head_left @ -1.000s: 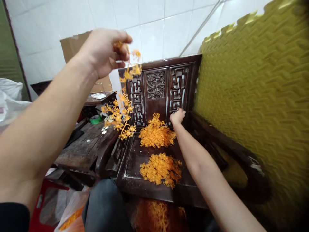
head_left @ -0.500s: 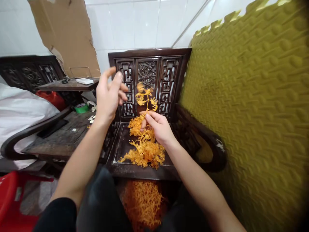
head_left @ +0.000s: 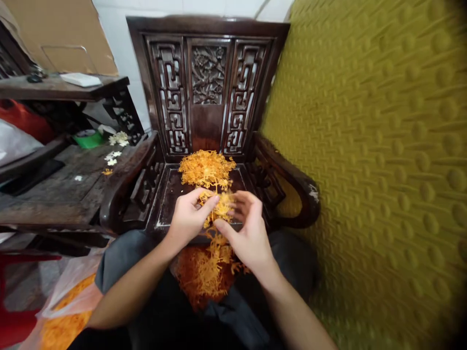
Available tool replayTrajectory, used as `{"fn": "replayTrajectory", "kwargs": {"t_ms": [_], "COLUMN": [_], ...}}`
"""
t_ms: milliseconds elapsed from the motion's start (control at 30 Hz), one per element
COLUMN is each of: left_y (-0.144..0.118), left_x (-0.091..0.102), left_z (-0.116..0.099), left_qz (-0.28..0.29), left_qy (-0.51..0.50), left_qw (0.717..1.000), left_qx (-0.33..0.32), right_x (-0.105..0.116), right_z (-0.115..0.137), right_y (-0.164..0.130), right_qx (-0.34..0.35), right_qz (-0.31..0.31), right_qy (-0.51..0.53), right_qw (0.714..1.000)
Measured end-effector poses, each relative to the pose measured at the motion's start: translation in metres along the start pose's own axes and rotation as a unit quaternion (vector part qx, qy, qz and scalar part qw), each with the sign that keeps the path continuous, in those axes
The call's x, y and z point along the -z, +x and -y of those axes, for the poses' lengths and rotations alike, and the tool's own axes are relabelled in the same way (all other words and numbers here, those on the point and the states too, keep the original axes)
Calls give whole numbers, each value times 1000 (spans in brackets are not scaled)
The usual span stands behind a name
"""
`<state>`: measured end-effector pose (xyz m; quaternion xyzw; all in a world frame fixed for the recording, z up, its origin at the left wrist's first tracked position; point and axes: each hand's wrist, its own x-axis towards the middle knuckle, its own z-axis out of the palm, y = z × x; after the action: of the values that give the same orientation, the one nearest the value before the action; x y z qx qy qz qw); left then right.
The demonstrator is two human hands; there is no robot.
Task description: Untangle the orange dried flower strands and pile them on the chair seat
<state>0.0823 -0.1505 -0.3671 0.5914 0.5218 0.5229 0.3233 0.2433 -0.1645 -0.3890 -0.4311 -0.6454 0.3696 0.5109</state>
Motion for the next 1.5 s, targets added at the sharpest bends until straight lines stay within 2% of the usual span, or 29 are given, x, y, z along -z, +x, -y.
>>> {"fn": "replayTrajectory", "kwargs": {"t_ms": [67,167,267,333,400,467,567,633,700,733,800,867,933,1033,1167,1267,1433,1500], "left_y": [-17,-41,-60,-70,-79,-86,-93,-94,-94,-93,-89,-82,-74,-65,-61,-62,-66,-67], "left_x": [-8,-19,-26,-31,-37,-42,-39,-27,-11,-4,7,10,8,5,2,0,-2,-1], "left_z": [4,8,14,20,27,34,40,42,45,46,48,48,49,51,60,68,81,85], "left_qz": [0,24,35,39,46,68,101,85,73,78,105,130,135,135,150,145,144,141], "left_qy": [-2,20,27,-9,-87,-200,-350,-393,-404,-405,-398,-380,-351,-317,-287,-284,-284,-267], "left_qw": [1000,999,998,996,989,965,902,873,861,860,863,875,892,907,916,914,909,914], "left_qx": [12,16,46,74,109,154,232,276,300,302,291,270,252,242,238,252,270,269], "right_x": [-5,-12,-17,-19,-22,-23,-12,5,24,31,37,31,20,6,1,-1,-8,-10], "right_z": [-5,-10,-15,-20,-25,-30,-42,-52,-60,-62,-62,-57,-52,-50,-59,-73,-89,-89], "right_y": [-11,-23,-29,-32,-35,-36,-31,-23,-14,-10,-6,-6,-8,-9,-7,-6,-4,-3], "right_qx": [23,22,9,-4,-26,-51,-88,-107,-111,-116,-147,-190,-220,-251,-296,-324,-383,-380], "right_qz": [-68,-79,-97,-121,-133,-128,-136,-194,-259,-256,-182,-84,-39,-21,36,51,6,4], "right_qy": [-26,-69,-63,-51,-33,-8,15,53,129,170,239,285,328,410,483,495,517,510], "right_qw": [997,994,993,991,990,990,987,974,951,944,942,936,918,876,823,805,766,772]}}
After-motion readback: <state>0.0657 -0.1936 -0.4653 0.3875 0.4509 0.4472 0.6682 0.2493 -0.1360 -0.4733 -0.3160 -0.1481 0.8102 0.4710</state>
